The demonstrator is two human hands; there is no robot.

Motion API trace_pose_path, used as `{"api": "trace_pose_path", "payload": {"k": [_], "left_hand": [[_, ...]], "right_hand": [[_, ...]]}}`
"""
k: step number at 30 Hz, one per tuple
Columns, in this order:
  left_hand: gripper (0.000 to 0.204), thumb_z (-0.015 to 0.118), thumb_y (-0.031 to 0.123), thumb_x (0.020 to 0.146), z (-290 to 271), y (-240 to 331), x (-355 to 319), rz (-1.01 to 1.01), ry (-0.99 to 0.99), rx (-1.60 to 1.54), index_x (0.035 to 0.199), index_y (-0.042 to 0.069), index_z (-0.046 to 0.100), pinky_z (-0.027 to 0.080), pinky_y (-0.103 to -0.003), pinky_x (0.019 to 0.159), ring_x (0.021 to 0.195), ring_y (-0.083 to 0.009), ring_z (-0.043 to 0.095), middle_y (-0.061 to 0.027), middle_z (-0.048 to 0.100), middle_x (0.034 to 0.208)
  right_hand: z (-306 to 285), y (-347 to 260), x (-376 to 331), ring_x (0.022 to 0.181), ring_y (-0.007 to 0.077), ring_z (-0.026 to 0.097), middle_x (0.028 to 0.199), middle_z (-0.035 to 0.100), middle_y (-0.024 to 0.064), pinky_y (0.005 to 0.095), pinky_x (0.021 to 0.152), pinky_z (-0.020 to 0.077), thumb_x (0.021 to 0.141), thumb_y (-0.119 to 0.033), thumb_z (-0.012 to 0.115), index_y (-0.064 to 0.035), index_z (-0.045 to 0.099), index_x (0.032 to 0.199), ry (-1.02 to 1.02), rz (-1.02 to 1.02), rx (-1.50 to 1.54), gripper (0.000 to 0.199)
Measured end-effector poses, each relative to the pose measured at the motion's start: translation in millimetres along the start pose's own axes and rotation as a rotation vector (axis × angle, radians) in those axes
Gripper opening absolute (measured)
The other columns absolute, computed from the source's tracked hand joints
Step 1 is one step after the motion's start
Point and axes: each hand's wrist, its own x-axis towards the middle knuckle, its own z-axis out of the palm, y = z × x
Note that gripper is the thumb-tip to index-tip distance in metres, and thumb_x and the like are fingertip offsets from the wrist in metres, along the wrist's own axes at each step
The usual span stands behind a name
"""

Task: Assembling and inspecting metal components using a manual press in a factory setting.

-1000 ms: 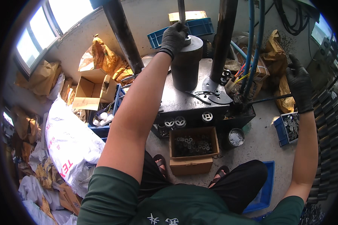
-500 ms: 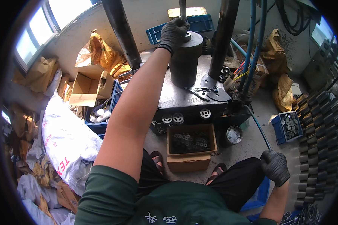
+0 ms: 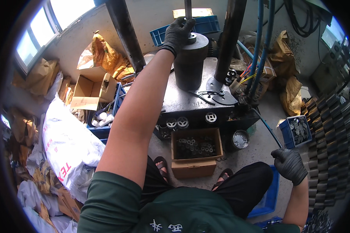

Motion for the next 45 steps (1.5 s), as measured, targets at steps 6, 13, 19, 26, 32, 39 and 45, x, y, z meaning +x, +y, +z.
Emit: {"api": "trace_pose_path", "payload": {"k": [6, 13, 19, 26, 32, 39, 45], "left_hand": [[0.052, 0.059, 0.052, 0.098, 2.0, 8.1, -5.9, -0.039, -0.026, -0.135, 0.116, 0.004, 0.069, 0.054, -0.032, 0.076, 0.077, -0.0156, 0.066, -0.0070, 0.069, 0.084], [0.051, 0.059, 0.050, 0.098, -2.0, 2.1, -2.9, -0.041, -0.060, -0.110, 0.114, 0.002, 0.069, 0.054, -0.031, 0.075, 0.077, -0.0141, 0.065, -0.0063, 0.068, 0.084], [0.047, 0.061, 0.045, 0.098, -0.2, 17.3, -12.5, -0.106, -0.045, -0.212, 0.111, 0.000, 0.069, 0.055, -0.032, 0.072, 0.074, -0.0150, 0.064, -0.0079, 0.069, 0.084], [0.041, 0.061, 0.039, 0.097, -1.1, 4.7, -5.3, -0.055, -0.047, -0.098, 0.108, 0.001, 0.070, 0.053, -0.032, 0.071, 0.072, -0.0139, 0.063, -0.0056, 0.067, 0.079], [0.040, 0.060, 0.040, 0.097, -1.0, 3.3, -3.6, -0.075, -0.054, -0.110, 0.105, 0.001, 0.071, 0.052, -0.032, 0.070, 0.072, -0.0146, 0.064, -0.0052, 0.068, 0.078], [0.041, 0.060, 0.038, 0.095, 1.0, 5.9, -5.7, -0.052, -0.042, -0.137, 0.108, 0.001, 0.071, 0.053, -0.032, 0.072, 0.073, -0.0151, 0.064, -0.0069, 0.068, 0.081], [0.042, 0.061, 0.039, 0.094, 1.5, 5.5, -5.5, -0.085, -0.052, -0.117, 0.111, 0.002, 0.071, 0.053, -0.033, 0.076, 0.078, -0.0170, 0.066, -0.0084, 0.070, 0.085]], "right_hand": [[7.2, 5.3, -4.4, 0.083, 0.0364, 0.070, 0.084, 0.070, 0.0179, 0.0459, 0.077, 0.0554, 0.080, -0.026, 0.061, -0.0062, 0.073, 0.087, -0.442, 0.055, -0.290, 0.024], [-2.6, -2.9, 6.8, 0.086, 0.0371, 0.070, 0.090, 0.072, 0.0194, 0.0440, 0.082, 0.0565, 0.080, -0.018, 0.062, -0.0035, 0.075, 0.094, -0.235, 0.054, -0.144, 0.024], [-6.9, 3.2, 7.3, 0.089, 0.0365, 0.071, 0.094, 0.072, 0.0201, 0.0432, 0.084, 0.0569, 0.082, -0.012, 0.061, -0.0034, 0.074, 0.100, -0.273, 0.038, -0.153, 0.024], [-6.8, 0.7, 8.7, 0.085, 0.0367, 0.071, 0.091, 0.072, 0.0206, 0.0432, 0.081, 0.0576, 0.083, -0.015, 0.061, -0.0031, 0.075, 0.097, 0.066, 0.028, 0.041, 0.023], [-7.1, 6.3, 8.5, 0.085, 0.0372, 0.071, 0.090, 0.072, 0.0215, 0.0431, 0.082, 0.0572, 0.084, -0.015, 0.062, -0.0020, 0.074, 0.100, -0.179, 0.011, -0.062, 0.024], [-13.2, 2.1, 10.1, 0.087, 0.0370, 0.071, 0.091, 0.072, 0.0220, 0.0434, 0.082, 0.0568, 0.085, -0.014, 0.060, -0.0023, 0.074, 0.102, -0.257, 0.036, -0.089, 0.024], [-11.9, 4.7, 8.3, 0.087, 0.0371, 0.070, 0.091, 0.071, 0.0222, 0.0438, 0.082, 0.0564, 0.086, -0.014, 0.061, -0.0021, 0.073, 0.103, -0.192, 0.028, -0.053, 0.024]]}}
